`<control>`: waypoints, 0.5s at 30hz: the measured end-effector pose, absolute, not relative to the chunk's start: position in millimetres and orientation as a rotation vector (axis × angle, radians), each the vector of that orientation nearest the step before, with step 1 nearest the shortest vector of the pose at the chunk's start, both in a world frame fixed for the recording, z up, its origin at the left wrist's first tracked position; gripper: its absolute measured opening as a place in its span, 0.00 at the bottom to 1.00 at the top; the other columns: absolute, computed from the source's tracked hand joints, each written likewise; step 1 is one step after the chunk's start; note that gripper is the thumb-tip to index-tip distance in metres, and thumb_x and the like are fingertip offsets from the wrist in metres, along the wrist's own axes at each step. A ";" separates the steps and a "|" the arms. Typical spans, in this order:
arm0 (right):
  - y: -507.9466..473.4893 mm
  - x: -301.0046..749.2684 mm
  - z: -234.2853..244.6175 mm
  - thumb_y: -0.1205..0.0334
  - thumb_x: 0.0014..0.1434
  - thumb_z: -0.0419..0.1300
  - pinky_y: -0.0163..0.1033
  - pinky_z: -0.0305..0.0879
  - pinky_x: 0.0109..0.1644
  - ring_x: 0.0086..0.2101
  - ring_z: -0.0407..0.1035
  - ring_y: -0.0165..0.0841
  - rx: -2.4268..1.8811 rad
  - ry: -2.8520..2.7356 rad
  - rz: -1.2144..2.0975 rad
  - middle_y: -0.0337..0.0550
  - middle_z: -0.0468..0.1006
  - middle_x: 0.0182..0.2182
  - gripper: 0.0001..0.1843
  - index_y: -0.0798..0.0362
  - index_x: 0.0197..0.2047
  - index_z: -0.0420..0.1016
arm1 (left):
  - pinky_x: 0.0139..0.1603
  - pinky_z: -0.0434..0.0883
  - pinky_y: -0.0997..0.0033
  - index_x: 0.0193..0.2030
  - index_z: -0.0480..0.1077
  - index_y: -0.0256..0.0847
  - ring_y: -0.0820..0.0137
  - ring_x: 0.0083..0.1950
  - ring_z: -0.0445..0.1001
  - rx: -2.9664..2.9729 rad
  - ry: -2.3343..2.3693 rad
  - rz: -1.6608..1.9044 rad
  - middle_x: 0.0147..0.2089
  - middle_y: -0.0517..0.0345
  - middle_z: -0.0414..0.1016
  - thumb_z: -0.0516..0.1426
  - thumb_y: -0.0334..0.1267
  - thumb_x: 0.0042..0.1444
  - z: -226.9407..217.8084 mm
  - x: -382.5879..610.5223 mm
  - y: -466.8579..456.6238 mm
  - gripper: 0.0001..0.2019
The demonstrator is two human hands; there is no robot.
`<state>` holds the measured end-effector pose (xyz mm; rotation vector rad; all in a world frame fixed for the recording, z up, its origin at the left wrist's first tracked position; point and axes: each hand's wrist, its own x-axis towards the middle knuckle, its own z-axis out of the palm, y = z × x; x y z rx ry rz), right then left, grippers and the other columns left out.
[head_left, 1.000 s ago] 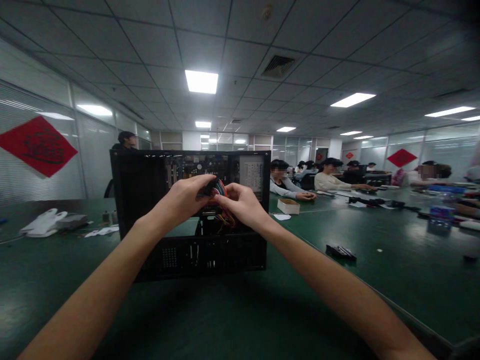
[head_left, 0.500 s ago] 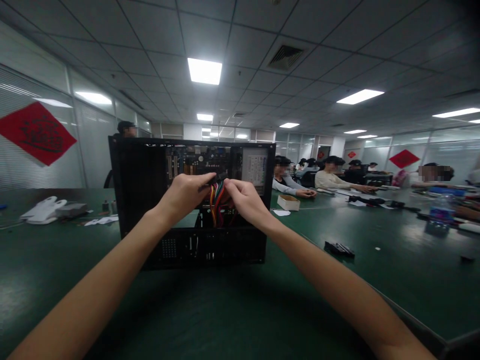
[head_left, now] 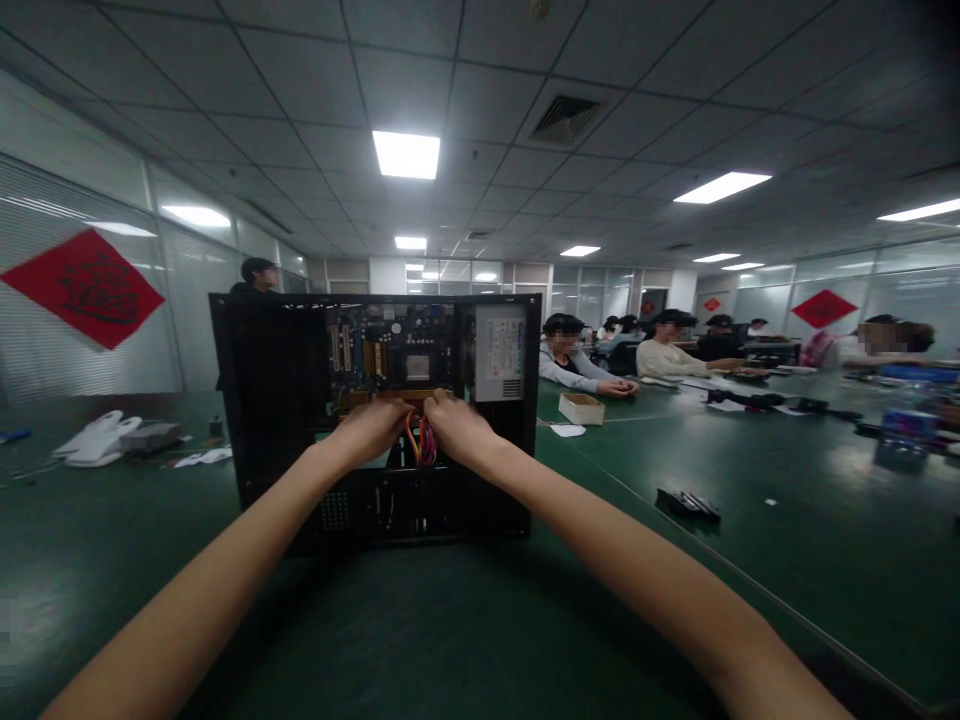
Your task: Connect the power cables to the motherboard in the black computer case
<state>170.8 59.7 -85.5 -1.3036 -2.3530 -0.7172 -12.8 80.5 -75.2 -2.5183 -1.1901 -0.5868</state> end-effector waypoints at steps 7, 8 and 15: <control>86.8 176.7 -87.8 0.74 0.64 0.53 0.43 0.74 0.46 0.50 0.74 0.43 -1.491 -2.301 -0.500 0.57 0.75 0.52 0.15 0.59 0.52 0.72 | 0.54 0.71 0.63 0.53 0.77 0.42 0.58 0.55 0.77 -2.433 -1.290 -0.411 0.53 0.49 0.79 0.48 0.41 0.68 -76.7 -26.8 105.8 0.18; 86.2 177.6 -88.6 0.72 0.65 0.53 0.43 0.74 0.47 0.50 0.74 0.43 -1.474 -2.297 -0.510 0.57 0.75 0.52 0.14 0.58 0.52 0.73 | 0.53 0.71 0.64 0.53 0.77 0.43 0.58 0.55 0.77 -2.426 -1.290 -0.355 0.53 0.50 0.80 0.49 0.40 0.67 -76.4 -27.8 108.3 0.17; 76.8 181.8 -91.8 0.64 0.66 0.54 0.42 0.73 0.48 0.48 0.75 0.43 -1.371 -2.342 -0.627 0.56 0.76 0.52 0.14 0.59 0.50 0.75 | 0.46 0.71 0.66 0.47 0.80 0.47 0.58 0.50 0.80 -2.379 -1.264 -0.136 0.46 0.52 0.83 0.51 0.40 0.67 -77.3 -24.0 110.8 0.15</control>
